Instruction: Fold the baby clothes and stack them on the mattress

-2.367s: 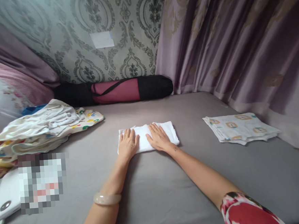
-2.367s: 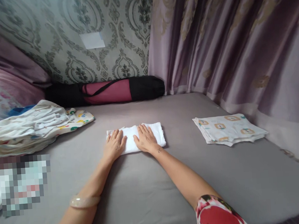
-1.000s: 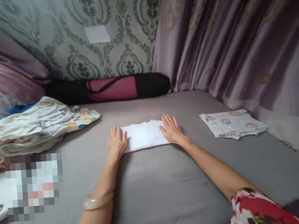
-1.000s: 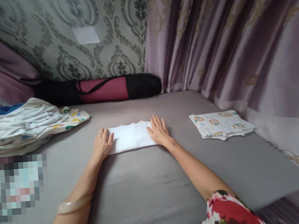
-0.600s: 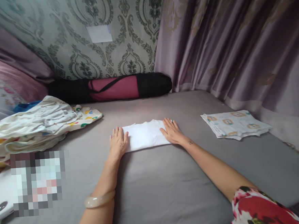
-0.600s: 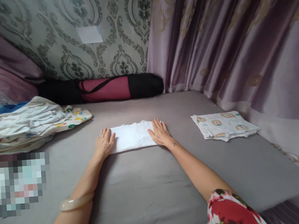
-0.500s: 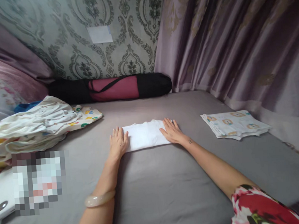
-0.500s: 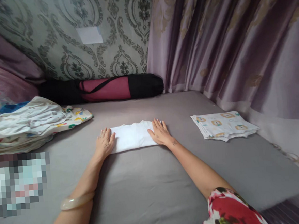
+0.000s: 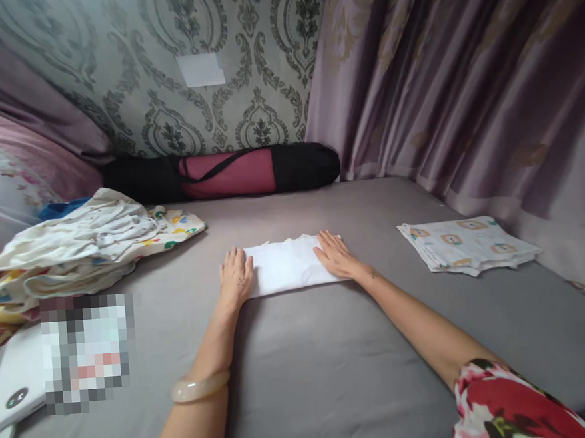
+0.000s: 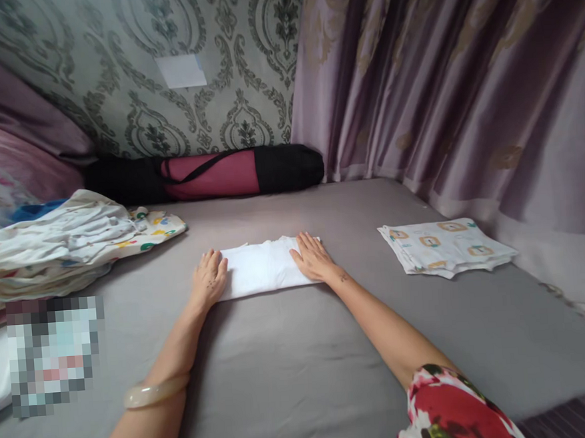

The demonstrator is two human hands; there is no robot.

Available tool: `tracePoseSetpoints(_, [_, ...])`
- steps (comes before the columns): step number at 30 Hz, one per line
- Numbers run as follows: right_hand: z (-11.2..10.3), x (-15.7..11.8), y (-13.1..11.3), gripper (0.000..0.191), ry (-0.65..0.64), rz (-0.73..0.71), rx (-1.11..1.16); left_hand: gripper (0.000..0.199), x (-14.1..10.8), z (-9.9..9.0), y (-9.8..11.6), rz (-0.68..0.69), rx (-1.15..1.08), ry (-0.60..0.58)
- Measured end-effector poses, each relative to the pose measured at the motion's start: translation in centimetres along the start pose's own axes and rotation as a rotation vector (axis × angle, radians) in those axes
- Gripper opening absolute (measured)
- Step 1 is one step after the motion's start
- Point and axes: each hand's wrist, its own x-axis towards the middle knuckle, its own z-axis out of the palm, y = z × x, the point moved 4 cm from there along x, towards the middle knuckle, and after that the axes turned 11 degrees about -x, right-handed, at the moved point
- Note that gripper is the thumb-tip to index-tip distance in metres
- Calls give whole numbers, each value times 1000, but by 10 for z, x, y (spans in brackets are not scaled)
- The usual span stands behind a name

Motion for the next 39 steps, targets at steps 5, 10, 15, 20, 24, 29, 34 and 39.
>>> tracePoseSetpoints(5, [-6, -2, -30, 71, 60, -79, 18, 53, 0, -2, 2, -16, -2, -20])
tracePoseSetpoints(10, [3, -3, -42, 68, 35, -101, -9, 50, 0, -5, 1, -11, -43, 7])
tracePoseSetpoints(15, [-5, 1, -48, 69, -36, -87, 25, 46, 6, -5, -6, -17, -182, 48])
tracePoseSetpoints(20, [-7, 2, -78, 67, 36, -141, 21, 41, 13, -5, -17, 8, -350, 128])
tracePoseSetpoints(24, [2, 4, -85, 65, 72, -116, -23, 39, 16, -10, -23, 46, -482, 205])
tracePoseSetpoints(29, [-5, 8, -89, 64, 27, -116, -26, 40, 9, -41, -19, -48, -591, 536])
tracePoseSetpoints(34, [-8, 8, -109, 63, 113, -124, -25, 44, -29, -99, 5, 86, -559, 1135])
tracePoseSetpoints(39, [1, 8, -113, 62, 84, -115, -43, 40, -28, -96, 7, 46, -444, 965])
